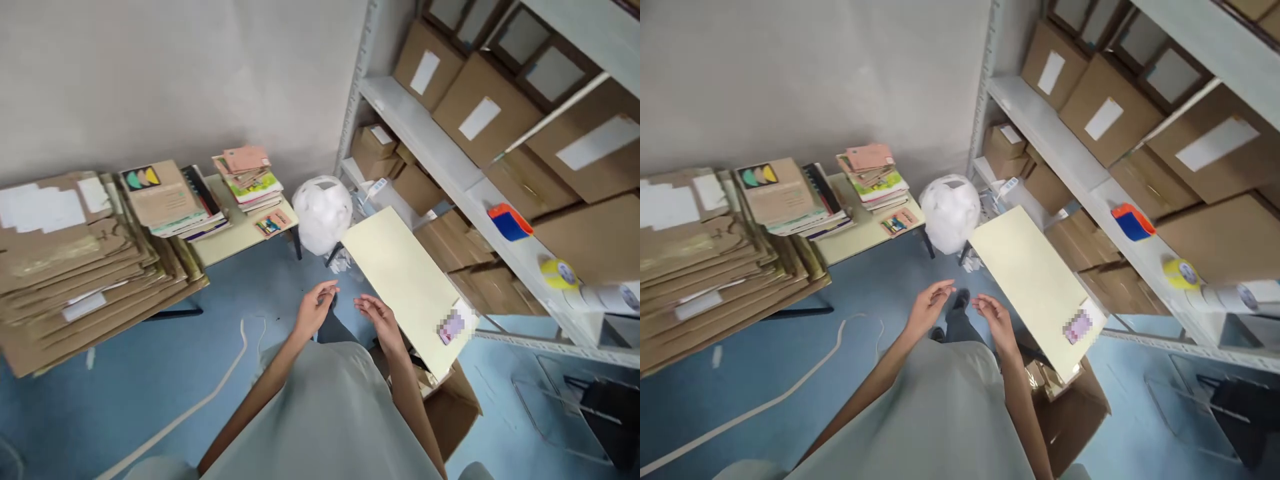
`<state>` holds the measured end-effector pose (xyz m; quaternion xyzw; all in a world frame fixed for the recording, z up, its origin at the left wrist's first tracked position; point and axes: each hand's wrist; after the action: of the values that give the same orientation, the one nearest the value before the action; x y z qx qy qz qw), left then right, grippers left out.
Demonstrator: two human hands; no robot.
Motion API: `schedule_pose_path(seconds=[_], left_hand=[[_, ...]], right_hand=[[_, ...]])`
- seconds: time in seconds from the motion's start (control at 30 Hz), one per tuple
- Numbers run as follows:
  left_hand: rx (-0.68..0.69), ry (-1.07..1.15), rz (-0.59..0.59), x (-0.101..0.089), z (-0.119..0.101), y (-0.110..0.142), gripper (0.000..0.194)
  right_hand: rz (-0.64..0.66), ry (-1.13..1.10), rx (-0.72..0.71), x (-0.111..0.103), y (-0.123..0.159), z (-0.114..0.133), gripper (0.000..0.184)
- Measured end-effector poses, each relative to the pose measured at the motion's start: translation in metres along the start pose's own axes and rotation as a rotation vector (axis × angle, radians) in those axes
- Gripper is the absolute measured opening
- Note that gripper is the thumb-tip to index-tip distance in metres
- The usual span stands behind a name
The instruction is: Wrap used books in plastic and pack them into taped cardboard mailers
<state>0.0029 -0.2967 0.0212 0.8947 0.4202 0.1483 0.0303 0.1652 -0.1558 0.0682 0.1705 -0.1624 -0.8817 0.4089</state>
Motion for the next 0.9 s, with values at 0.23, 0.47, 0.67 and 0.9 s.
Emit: schedule_pose_path(seconds=[0.23, 0.47, 0.67, 0.9], left_hand=[[0.09, -0.002, -0.275, -0.074, -0.013, -0.055, 0.05], [0.043, -0.17, -0.501, -0.153, -0.012, -0.157, 0.044], [-0.258, -0.716, -0.541, -0.191, 0.012, -0.244, 0.048], [-0.311, -0.923, -0.306, -0.21, 0.047, -0.287, 0.063]], right_hand=[[0.207, 0.105, -0.05, 0.053, -0.107, 0.048, 0.058], [0.402, 0.121, -0.065, 0.104, -0.206, 0.106, 0.062], [0.493, 0.11, -0.027, 0.126, -0.271, 0.134, 0.061], [0.474, 0.122, 0.021, 0.134, -0.307, 0.144, 0.062]])
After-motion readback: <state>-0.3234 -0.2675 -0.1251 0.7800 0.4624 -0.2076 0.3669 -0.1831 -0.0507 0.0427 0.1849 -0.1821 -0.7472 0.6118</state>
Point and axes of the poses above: each hand's wrist, its own y-axis away from the middle knuckle, its own x-axis out of the palm, z = x × y, and after that the axes turned 13 degrees about y, right-handed
